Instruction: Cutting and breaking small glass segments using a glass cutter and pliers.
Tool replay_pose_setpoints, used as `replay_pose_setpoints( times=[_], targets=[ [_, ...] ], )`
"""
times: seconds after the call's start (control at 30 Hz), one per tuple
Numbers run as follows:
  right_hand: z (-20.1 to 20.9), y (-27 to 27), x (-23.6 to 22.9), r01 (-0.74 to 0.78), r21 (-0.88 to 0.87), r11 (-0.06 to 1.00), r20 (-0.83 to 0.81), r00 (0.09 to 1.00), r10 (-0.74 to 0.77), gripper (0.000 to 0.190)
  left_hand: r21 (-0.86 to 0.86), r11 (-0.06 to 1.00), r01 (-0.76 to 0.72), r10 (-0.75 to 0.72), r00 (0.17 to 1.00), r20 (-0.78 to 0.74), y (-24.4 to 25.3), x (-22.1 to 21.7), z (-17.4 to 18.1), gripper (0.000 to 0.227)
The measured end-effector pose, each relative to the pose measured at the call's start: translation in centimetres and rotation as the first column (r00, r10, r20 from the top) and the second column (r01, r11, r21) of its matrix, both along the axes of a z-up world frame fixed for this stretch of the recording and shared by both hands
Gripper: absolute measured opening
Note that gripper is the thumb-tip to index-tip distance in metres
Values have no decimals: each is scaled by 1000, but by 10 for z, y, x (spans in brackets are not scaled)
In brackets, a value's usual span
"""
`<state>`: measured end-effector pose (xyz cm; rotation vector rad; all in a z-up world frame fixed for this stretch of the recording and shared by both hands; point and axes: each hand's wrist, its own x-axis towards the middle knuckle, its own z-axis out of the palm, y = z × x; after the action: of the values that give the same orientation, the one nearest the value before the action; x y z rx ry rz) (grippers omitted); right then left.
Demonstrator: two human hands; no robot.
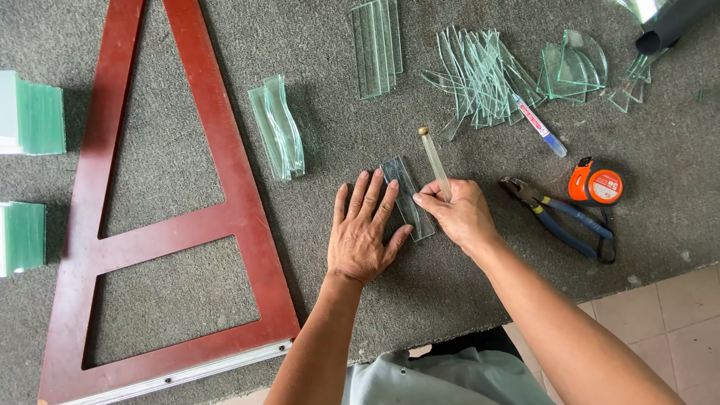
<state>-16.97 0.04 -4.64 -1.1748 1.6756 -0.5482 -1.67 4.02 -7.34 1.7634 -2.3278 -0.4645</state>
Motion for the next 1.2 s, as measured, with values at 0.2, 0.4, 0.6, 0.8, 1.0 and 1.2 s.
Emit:
replay_pose_setpoints(
  times=[0.2,0.4,0.6,0.8,1.0,1.2],
  targets=[
    [0,-1,-1,-20,16,1000,-19,1000,20,6,-2,1000,11,-11,1000,15,-1,1,-2,64],
    [-13,3,-11,74,-30,997,198,978,-67,26,-26,999,19,-18,999,38,-1,0,-5,63],
    [26,3,-20,-70,-309,949,93,990,103,25,-1,999,35,-35,999,11,2,3,-3,64],
    [41,-4,-9,17,-281,960,261,964,59,12,-10,1000,21,-21,1000,11,-1,4,-6,65],
    [32,-6,-1,144,-281,949,341,939,-41,13,-7,1000,9,-9,1000,-19,0,8,-4,68],
    [34,-12,6,83,-273,958,290,957,0,10,-9,1000,-5,5,999,-40,3,10,-5,69]
  ],
)
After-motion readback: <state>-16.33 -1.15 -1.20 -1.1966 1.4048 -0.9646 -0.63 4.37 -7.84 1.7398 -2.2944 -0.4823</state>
